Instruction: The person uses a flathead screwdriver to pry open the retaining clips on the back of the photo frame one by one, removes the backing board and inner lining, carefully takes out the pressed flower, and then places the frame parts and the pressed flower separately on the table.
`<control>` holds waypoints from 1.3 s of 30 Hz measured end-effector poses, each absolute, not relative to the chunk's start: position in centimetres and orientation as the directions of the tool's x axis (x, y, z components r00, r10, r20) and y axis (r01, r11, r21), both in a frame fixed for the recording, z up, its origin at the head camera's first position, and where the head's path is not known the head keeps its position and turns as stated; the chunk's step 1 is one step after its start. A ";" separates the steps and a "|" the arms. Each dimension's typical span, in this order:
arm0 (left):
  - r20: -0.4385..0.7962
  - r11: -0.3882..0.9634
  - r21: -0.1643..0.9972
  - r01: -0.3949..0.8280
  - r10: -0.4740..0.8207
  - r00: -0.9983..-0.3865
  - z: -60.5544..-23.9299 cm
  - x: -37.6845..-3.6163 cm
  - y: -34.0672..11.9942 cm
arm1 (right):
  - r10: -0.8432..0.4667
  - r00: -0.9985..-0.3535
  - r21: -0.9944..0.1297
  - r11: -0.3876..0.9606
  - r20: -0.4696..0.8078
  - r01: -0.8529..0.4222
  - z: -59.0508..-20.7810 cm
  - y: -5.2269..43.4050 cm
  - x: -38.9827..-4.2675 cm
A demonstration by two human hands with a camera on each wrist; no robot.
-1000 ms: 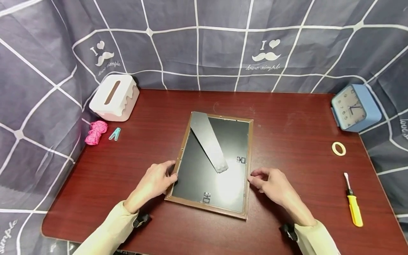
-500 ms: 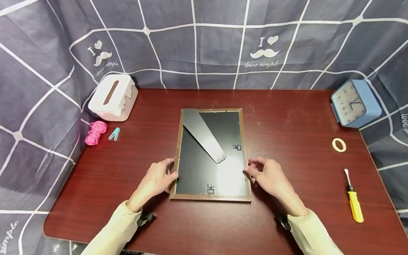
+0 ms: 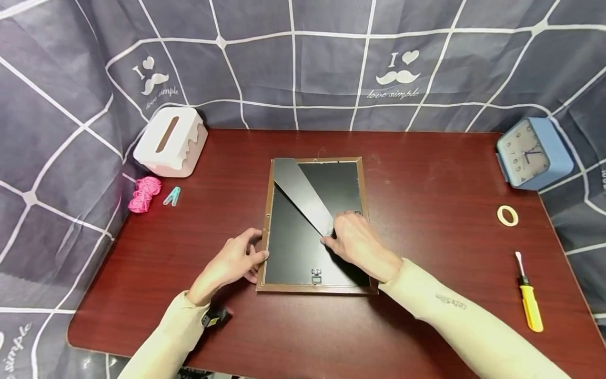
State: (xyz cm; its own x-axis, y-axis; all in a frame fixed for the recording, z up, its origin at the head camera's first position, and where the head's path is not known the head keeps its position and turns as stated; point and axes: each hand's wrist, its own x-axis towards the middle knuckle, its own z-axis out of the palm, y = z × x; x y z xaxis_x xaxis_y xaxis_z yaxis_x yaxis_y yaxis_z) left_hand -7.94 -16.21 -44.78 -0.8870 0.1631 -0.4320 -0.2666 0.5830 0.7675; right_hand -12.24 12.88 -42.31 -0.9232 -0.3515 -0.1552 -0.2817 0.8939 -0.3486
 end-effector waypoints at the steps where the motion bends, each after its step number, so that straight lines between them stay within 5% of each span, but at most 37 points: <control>1: -0.442 0.562 0.778 -0.280 0.174 -0.880 -44.7 -7.9 -16.3 | -0.341 -0.925 -0.351 0.898 -0.168 -0.267 -42.3 12.8 -12.4; 27: -0.494 0.495 0.803 -0.331 0.242 -0.835 -45.0 -8.2 -16.9 | -0.193 -0.965 -0.340 0.932 -0.176 -0.125 -42.3 13.6 -12.6; 39: -0.493 0.478 0.808 -0.344 0.229 -0.839 -44.9 -8.3 -17.0 | -0.063 -0.990 -0.528 0.849 -0.125 0.013 -41.6 19.4 -7.5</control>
State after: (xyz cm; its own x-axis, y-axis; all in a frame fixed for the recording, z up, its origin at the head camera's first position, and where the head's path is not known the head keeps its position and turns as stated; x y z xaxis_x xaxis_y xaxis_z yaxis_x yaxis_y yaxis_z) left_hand -8.28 -17.02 -44.93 -0.8393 0.2289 -0.4931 -0.3444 0.4778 0.8081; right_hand -7.48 19.39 -41.58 -0.9901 -0.0631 -0.1250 0.0125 0.8493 -0.5277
